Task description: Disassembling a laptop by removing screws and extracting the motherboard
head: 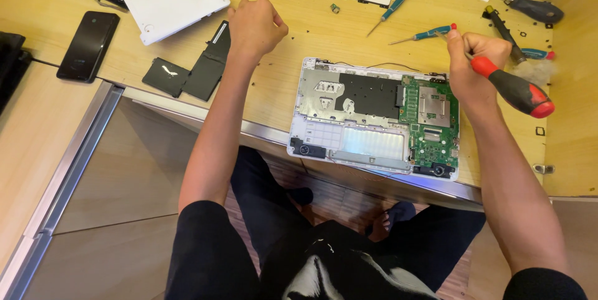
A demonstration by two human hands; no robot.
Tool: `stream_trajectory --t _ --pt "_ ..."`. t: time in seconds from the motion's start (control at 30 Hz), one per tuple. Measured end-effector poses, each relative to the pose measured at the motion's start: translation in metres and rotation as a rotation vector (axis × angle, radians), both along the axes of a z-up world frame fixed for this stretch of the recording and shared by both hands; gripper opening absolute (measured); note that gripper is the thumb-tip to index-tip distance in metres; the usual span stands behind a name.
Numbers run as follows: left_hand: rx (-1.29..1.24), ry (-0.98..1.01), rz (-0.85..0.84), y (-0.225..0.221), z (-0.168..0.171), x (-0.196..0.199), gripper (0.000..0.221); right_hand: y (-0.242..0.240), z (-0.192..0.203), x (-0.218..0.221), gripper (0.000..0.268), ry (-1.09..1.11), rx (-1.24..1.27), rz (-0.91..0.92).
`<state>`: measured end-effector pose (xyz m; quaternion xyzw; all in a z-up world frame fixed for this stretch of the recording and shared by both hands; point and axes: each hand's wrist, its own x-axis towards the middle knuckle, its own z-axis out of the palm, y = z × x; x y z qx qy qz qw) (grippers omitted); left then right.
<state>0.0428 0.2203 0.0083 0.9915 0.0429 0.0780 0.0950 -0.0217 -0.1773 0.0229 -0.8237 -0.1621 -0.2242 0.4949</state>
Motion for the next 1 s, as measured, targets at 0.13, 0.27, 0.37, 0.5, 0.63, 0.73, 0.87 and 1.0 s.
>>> stream_trajectory --t 0.13,0.27,0.37,0.5,0.63,0.73,0.87,1.0 --pt "-0.244 -0.018 -0.047 -0.022 0.036 -0.033 0.010 -0.006 -0.003 0.006 0.070 0.010 -0.021 -0.040" --pt "-0.466 -0.027 -0.311 -0.104 0.070 -0.100 0.004 -0.020 -0.015 0.017 0.069 -0.011 0.036 -0.067" --pt "-0.492 0.069 -0.530 -0.160 0.060 -0.138 0.004 -0.029 -0.024 0.025 0.069 -0.023 0.046 -0.094" --pt "-0.427 -0.134 -0.841 -0.206 0.030 -0.160 0.007 -0.032 -0.025 0.028 0.070 -0.088 0.055 -0.088" --pt "-0.430 -0.095 -0.873 -0.218 0.024 -0.176 0.011 -0.031 -0.023 0.026 0.068 -0.068 0.089 -0.060" --pt "-0.418 -0.046 -0.866 -0.218 0.014 -0.183 0.011 -0.028 -0.017 0.021 0.070 -0.100 0.049 -0.085" --pt "-0.383 -0.073 -0.868 -0.216 0.000 -0.186 0.010 -0.023 -0.014 0.018 0.067 -0.108 0.109 -0.026" --pt "-0.344 -0.053 -0.857 -0.218 -0.003 -0.188 0.012 -0.022 -0.011 0.015 0.067 -0.099 0.107 -0.029"
